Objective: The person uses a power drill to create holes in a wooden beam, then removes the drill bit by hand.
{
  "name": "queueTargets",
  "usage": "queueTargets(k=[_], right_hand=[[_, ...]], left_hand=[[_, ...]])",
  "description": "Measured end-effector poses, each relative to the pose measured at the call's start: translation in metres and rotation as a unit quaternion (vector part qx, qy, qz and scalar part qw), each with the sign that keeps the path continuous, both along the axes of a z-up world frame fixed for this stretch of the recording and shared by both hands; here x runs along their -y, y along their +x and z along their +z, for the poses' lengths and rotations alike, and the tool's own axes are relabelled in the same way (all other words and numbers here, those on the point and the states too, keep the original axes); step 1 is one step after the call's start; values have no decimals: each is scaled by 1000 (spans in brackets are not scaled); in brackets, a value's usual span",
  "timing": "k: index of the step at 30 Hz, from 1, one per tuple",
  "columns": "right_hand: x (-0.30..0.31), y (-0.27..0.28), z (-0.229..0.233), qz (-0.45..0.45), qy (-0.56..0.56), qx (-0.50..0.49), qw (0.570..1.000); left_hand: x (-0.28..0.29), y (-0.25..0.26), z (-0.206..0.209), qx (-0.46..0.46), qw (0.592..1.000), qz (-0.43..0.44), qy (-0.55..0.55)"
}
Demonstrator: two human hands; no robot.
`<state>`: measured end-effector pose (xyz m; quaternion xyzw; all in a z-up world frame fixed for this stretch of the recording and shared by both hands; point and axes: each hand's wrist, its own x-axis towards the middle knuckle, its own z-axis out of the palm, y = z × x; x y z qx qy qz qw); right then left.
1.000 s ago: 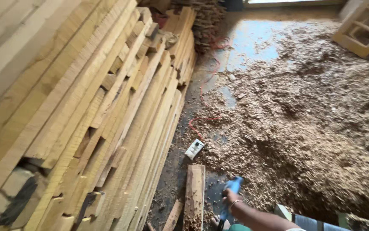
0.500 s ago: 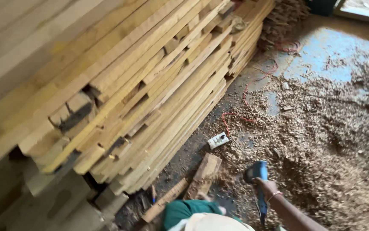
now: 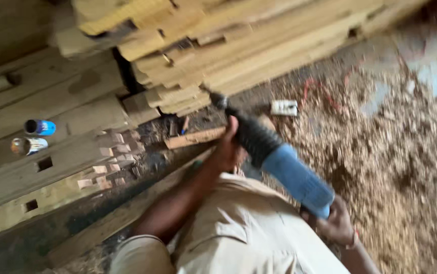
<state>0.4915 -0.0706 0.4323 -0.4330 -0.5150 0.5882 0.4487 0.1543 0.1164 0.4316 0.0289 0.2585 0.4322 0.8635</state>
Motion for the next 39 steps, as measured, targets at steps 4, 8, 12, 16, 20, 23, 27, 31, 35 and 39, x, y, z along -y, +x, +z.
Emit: queueTargets(k=[4,8,12,16,20,23,27,31,35,39], right_hand=[[-21,55,-23,162,-113,-184,963],[-76,44,-36,99,-367,-232,896],[-99,-5,-31,177,-321,-44,929],[-100,-22,-11,213,-268,-152,927],[-94,-15,-15,179,-239,-83,951],[-95,-16,-8,209,-181,-74,958],[-98,-23,17,210,-184,-69,958],[-107,-35,36,234,-175,-61,954],[-108,-38,40,246,-163,-52,954],[-107,-34,27,239,-148,-21,959]], left_hand=[[8,5,20,-128,988,59,-67],[35,21,35,-211,976,32,43],[41,32,65,-257,951,-27,168],[19,20,108,-188,960,37,203],[-7,-4,142,-199,940,119,249],[-16,-18,156,-232,924,133,274],[-11,-11,157,-199,947,121,220],[-10,7,155,-199,944,179,193],[-8,13,155,-245,926,219,187],[-6,15,160,-267,918,237,171]])
